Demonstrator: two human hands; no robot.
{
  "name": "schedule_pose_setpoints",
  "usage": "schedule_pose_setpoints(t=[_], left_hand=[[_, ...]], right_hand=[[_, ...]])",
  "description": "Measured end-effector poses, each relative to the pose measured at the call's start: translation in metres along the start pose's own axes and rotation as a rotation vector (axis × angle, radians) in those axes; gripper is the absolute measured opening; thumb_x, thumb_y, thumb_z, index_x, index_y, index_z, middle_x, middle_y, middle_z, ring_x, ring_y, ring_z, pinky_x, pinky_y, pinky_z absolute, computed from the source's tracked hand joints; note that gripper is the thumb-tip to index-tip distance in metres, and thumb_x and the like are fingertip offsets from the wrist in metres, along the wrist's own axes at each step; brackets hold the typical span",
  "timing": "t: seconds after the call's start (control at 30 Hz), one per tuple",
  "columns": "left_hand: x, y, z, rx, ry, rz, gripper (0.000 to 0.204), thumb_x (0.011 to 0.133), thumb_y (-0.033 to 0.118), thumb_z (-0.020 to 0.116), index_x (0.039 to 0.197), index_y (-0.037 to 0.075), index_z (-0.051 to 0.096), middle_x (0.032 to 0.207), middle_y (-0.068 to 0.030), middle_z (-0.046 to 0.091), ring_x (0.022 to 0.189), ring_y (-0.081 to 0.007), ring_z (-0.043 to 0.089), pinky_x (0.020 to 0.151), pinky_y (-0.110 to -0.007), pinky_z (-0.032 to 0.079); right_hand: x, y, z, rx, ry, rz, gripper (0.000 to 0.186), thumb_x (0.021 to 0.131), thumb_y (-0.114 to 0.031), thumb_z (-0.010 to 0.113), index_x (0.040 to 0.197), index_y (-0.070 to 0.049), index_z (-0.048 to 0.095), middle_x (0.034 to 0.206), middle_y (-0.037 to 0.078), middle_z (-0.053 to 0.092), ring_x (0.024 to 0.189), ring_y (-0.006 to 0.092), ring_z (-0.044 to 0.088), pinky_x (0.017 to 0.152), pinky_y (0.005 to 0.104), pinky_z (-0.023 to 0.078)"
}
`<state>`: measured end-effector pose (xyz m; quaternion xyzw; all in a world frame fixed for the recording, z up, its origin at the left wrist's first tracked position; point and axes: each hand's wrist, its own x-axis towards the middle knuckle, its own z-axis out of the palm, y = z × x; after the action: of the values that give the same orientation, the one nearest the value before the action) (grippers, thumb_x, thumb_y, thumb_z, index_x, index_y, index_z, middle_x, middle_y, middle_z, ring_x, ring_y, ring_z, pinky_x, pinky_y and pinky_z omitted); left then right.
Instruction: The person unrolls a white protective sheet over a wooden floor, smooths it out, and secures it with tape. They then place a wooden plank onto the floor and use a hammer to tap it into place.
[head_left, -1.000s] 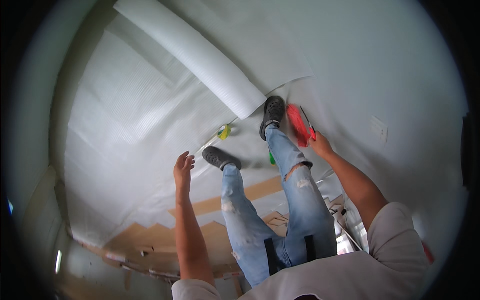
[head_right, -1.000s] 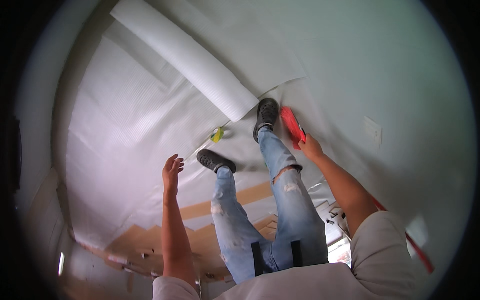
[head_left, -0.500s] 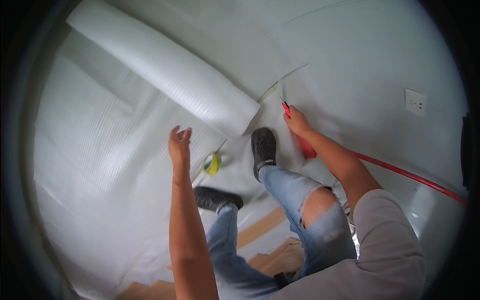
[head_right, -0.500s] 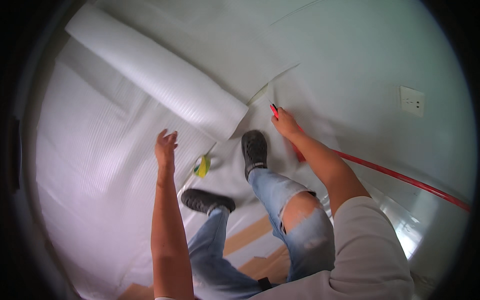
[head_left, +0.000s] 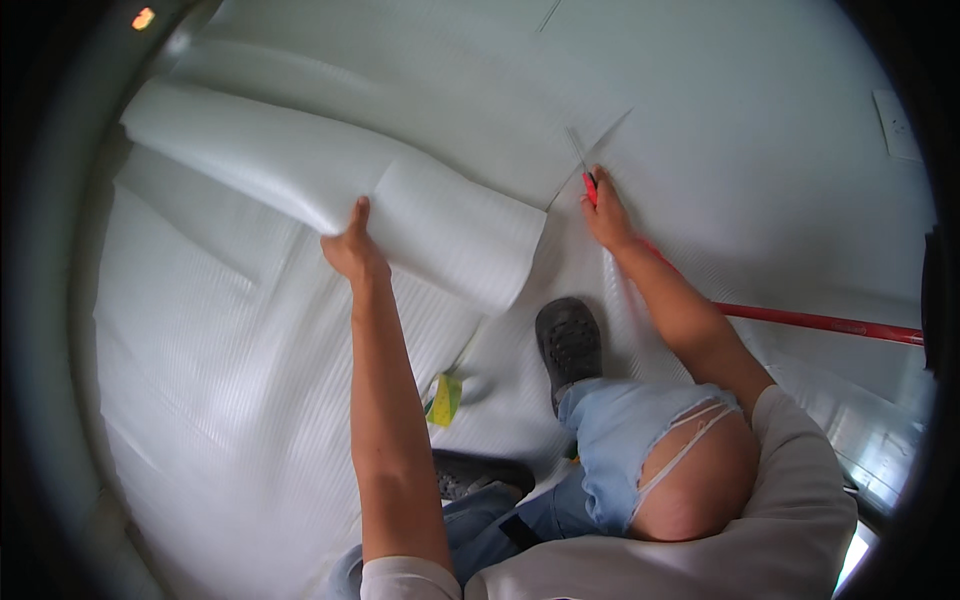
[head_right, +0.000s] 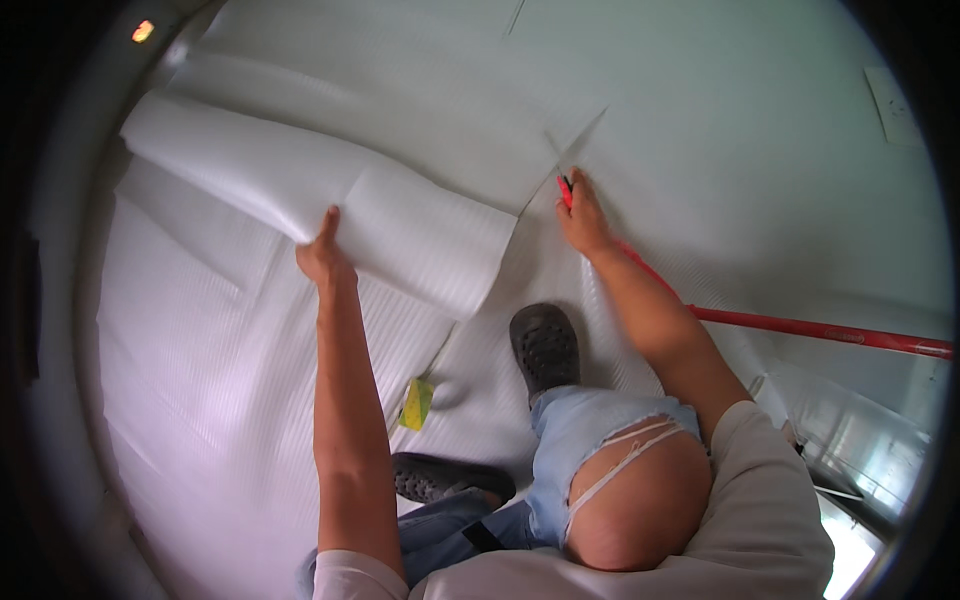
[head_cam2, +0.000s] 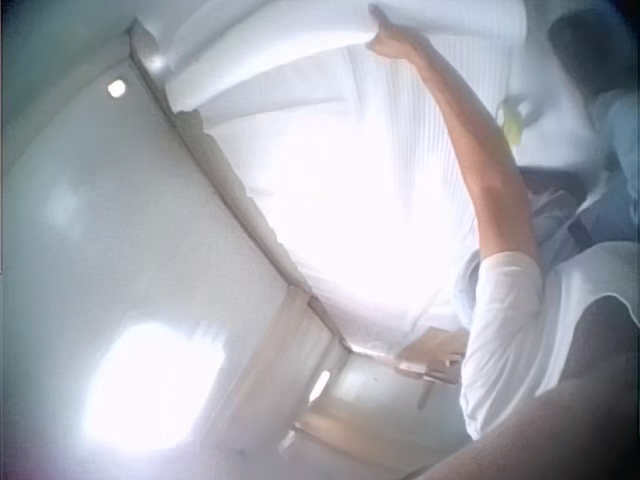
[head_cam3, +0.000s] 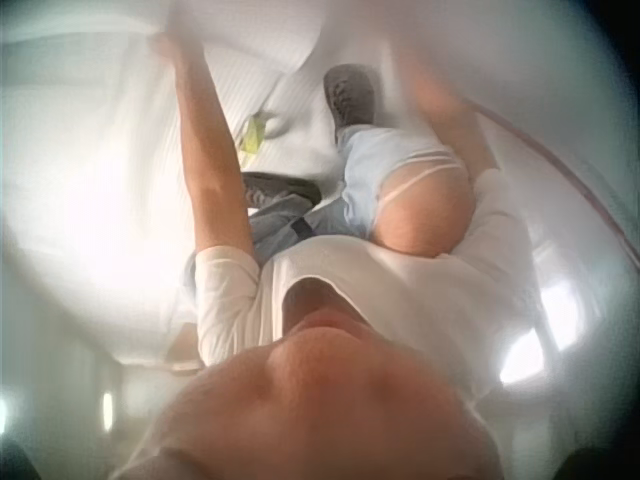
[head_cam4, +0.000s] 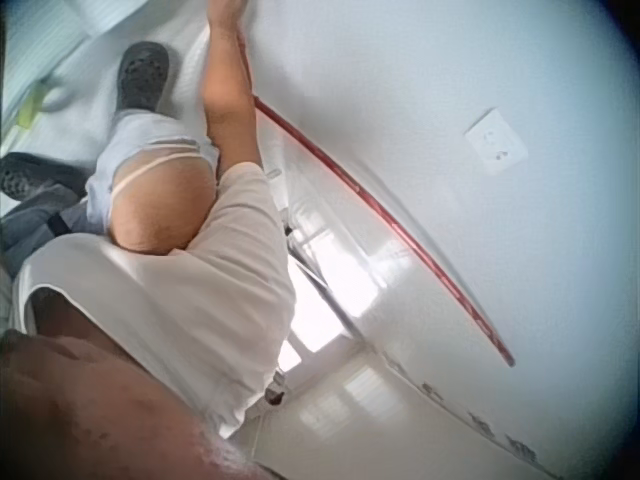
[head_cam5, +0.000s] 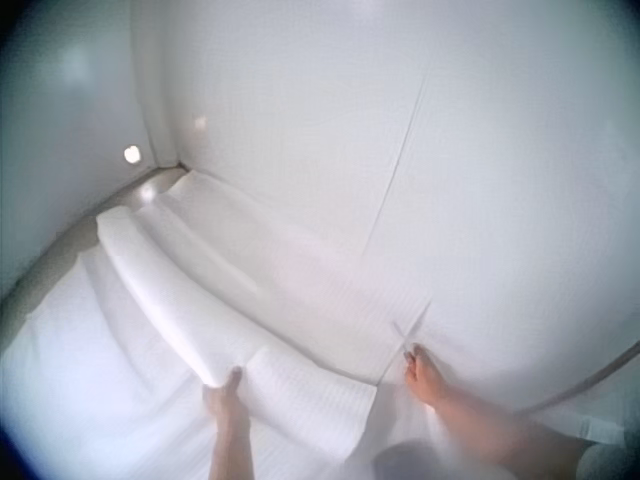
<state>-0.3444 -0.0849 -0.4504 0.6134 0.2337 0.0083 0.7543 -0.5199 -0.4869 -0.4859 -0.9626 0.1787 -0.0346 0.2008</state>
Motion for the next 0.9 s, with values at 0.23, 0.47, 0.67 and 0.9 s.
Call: schedule_pose_setpoints(t=[0.23, 0.47, 0.67, 0.9], left_hand=[[0.045, 0.148, -0.094, 0.216, -0.214, 0.197, 0.058, 0.084, 0.028, 0.086, 0.125, -0.007, 0.065, 0.112, -0.0166, 0.071, 0.098, -0.0245, 0.067, 0.091, -0.034, 0.053], [0.107, 0.226, -0.318, 0.776, -0.193, -0.167, 0.086, 0.085, 0.052, 0.081, 0.142, -0.006, 0.051, 0.113, -0.0185, 0.070, 0.101, -0.0290, 0.069, 0.092, -0.040, 0.056], [0.075, 0.155, -0.419, 1.706, 0.140, 0.597, 0.052, 0.089, 0.030, 0.079, 0.131, 0.004, 0.064, 0.122, -0.0211, 0.068, 0.114, -0.0398, 0.064, 0.102, -0.044, 0.051], [-0.067, 0.046, -0.298, 1.383, -0.926, 0.476, 0.043, 0.088, 0.018, 0.078, 0.128, 0.008, 0.066, 0.136, -0.0126, 0.062, 0.121, -0.0332, 0.062, 0.105, -0.043, 0.052]], right_hand=[[-0.005, 0.014, 0.008, -0.036, 0.000, -0.002, 0.075, 0.096, -0.022, 0.064, 0.153, 0.011, 0.030, 0.156, 0.033, 0.037, 0.147, 0.0456, 0.037, 0.122, 0.0467, 0.032], [0.000, 0.009, 0.009, -0.102, 0.050, -0.124, 0.058, 0.093, -0.025, 0.072, 0.135, 0.008, 0.048, 0.154, 0.038, 0.037, 0.146, 0.0507, 0.034, 0.121, 0.0515, 0.032], [0.010, -0.073, 0.003, -0.252, 0.157, -0.415, 0.052, 0.097, -0.029, 0.068, 0.137, 0.001, 0.053, 0.156, 0.026, 0.041, 0.146, 0.0434, 0.037, 0.121, 0.0506, 0.032], [0.029, -0.068, 0.022, -0.359, -0.166, -0.631, 0.047, 0.104, -0.030, 0.056, 0.145, -0.005, 0.052, 0.159, 0.015, 0.044, 0.147, 0.0337, 0.041, 0.122, 0.0484, 0.031]])
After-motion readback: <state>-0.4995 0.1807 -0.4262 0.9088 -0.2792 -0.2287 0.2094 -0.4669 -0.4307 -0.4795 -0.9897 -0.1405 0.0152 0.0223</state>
